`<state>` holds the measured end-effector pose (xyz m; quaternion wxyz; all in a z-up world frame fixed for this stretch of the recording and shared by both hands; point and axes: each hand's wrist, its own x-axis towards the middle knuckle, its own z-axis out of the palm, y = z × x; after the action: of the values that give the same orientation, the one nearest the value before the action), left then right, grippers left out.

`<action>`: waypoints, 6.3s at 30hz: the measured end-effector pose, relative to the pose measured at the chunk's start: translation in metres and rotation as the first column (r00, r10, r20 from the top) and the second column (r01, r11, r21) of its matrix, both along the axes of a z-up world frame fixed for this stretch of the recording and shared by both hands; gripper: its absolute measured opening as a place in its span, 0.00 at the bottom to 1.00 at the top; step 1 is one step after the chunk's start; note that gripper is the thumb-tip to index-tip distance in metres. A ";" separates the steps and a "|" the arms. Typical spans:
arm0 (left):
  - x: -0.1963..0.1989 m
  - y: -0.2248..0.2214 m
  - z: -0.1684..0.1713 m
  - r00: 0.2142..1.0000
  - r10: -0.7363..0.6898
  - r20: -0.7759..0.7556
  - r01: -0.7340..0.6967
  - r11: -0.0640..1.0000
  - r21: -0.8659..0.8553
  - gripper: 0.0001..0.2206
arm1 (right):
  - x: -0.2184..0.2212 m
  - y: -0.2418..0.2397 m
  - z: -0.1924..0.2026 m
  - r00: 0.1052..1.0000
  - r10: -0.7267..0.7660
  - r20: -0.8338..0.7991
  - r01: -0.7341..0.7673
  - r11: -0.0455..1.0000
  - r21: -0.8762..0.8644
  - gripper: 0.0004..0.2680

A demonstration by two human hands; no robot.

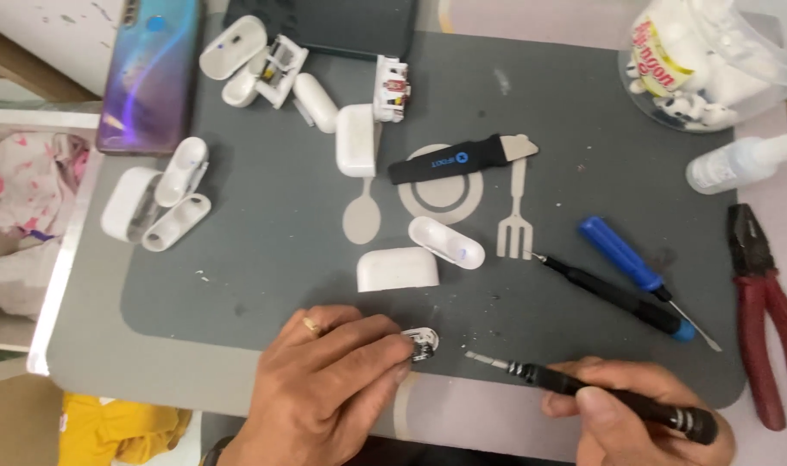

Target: Disassembling and repairing a pair of wireless earbuds and their charging case using small tools.

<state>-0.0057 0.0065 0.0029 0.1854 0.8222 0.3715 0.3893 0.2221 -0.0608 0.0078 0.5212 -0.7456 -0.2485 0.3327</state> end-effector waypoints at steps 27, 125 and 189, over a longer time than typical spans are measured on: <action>-0.001 -0.002 0.003 1.000 0.029 0.011 -0.029 1.000 0.011 0.06 | -0.007 0.010 -0.026 0.988 0.139 -0.068 -0.120 0.965 0.234 0.05; 0.000 -0.014 -0.002 0.995 0.087 -0.055 -0.086 0.996 0.031 0.05 | -0.026 0.085 0.103 -0.116 0.879 0.462 -0.649 0.285 -0.706 0.08; -0.004 -0.018 -0.024 0.989 0.147 -0.017 -0.148 0.989 -0.026 0.08 | -0.041 0.082 0.095 -0.463 0.438 0.770 -0.844 0.045 -0.534 0.09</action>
<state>-0.0092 -0.0113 -0.0210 0.1647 0.7928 0.4380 0.3905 0.1810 0.0211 0.1032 0.0372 -0.2753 -0.9588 0.0588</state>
